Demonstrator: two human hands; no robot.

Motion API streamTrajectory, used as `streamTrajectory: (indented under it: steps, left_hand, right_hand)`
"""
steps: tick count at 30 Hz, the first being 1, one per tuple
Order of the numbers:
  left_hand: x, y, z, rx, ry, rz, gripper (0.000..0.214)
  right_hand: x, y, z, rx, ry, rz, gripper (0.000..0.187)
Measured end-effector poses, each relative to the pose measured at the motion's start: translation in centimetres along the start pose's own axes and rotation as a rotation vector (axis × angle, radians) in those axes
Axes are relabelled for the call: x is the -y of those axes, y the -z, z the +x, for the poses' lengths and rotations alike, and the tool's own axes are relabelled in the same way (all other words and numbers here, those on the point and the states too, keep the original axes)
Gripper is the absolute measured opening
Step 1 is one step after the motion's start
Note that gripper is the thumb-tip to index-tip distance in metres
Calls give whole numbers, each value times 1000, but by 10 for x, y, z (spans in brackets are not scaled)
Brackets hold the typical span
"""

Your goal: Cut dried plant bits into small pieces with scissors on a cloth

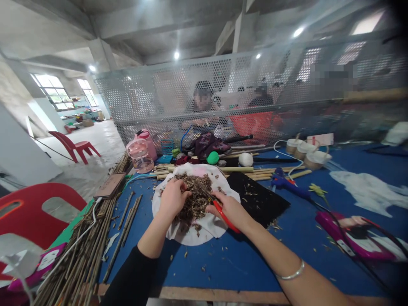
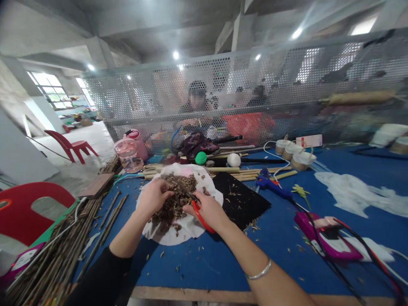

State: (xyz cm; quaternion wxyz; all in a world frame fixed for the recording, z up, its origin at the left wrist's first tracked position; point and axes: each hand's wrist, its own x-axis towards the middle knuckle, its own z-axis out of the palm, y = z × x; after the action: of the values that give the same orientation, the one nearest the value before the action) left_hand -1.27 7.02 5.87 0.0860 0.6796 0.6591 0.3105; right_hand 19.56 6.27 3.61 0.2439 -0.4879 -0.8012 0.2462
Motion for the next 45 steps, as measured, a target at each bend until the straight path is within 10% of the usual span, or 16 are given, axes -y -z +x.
streamTrajectory:
  steps: [12,23,29,39,45]
  left_hand:
    - [5,-16,3,-81,-45,-262,11]
    - [1,-14,-11,243,477,-1223,38]
    - [-1,-15,-15,243,423,-1144,37]
    - [10,-8,-12,-148,169,-391,16]
    - [-14,-11,-16,1,-95,9,35]
  right_hand:
    - [-5,-2,0,-17,15,-35,41]
    - [9,-7,-4,-14,69,-79,50]
    - [9,-14,-1,36,29,-64,41]
    - [-5,-2,-1,77,79,83,45]
    - [-9,17,-6,193,-244,595,65]
